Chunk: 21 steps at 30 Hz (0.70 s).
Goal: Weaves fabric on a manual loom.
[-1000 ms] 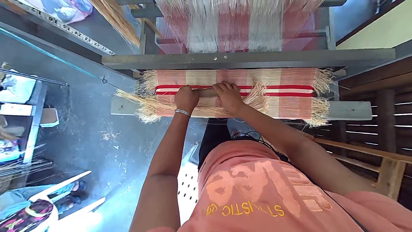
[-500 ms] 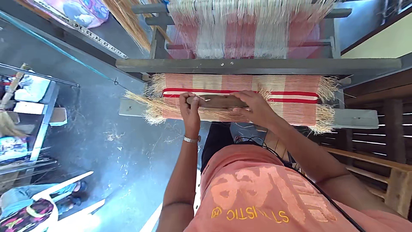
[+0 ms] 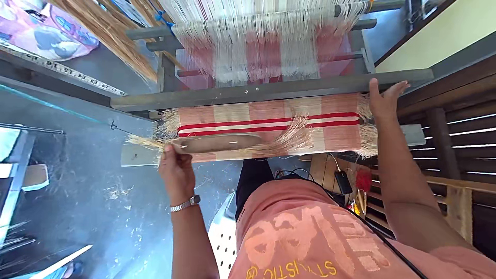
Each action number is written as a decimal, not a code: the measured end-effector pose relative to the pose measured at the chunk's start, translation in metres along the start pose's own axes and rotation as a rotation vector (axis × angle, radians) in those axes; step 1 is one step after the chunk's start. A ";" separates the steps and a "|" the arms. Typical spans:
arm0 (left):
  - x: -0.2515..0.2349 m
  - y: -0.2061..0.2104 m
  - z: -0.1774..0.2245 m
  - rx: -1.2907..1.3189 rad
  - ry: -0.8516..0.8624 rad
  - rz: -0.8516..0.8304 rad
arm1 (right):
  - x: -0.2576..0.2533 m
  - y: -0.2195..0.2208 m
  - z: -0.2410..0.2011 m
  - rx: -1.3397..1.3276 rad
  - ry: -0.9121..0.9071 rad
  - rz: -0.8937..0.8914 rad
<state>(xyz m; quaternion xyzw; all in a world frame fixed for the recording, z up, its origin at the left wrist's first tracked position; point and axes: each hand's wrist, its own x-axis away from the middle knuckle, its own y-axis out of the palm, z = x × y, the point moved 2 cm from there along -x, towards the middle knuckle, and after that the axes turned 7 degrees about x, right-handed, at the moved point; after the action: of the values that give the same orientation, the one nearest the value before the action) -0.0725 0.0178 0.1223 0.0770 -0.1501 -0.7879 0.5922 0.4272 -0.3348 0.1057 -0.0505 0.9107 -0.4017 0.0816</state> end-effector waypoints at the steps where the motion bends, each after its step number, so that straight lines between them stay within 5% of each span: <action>1: -0.007 -0.010 0.003 -0.002 0.012 0.061 | -0.004 0.002 0.004 -0.013 0.021 -0.042; 9: -0.081 -0.059 0.016 -0.065 0.068 0.396 | -0.057 0.037 -0.001 -0.021 -0.009 -0.115; 16: -0.180 -0.071 0.011 -0.018 0.085 0.489 | -0.152 0.081 -0.046 -0.166 -0.126 -0.040; 21: -0.242 -0.068 0.001 0.042 0.133 0.611 | -0.174 0.088 -0.056 -0.241 -0.110 0.019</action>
<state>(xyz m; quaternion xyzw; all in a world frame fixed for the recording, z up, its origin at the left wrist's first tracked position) -0.0652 0.2666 0.0871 0.0919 -0.1434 -0.5635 0.8083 0.5846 -0.2078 0.0966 -0.0733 0.9469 -0.2853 0.1288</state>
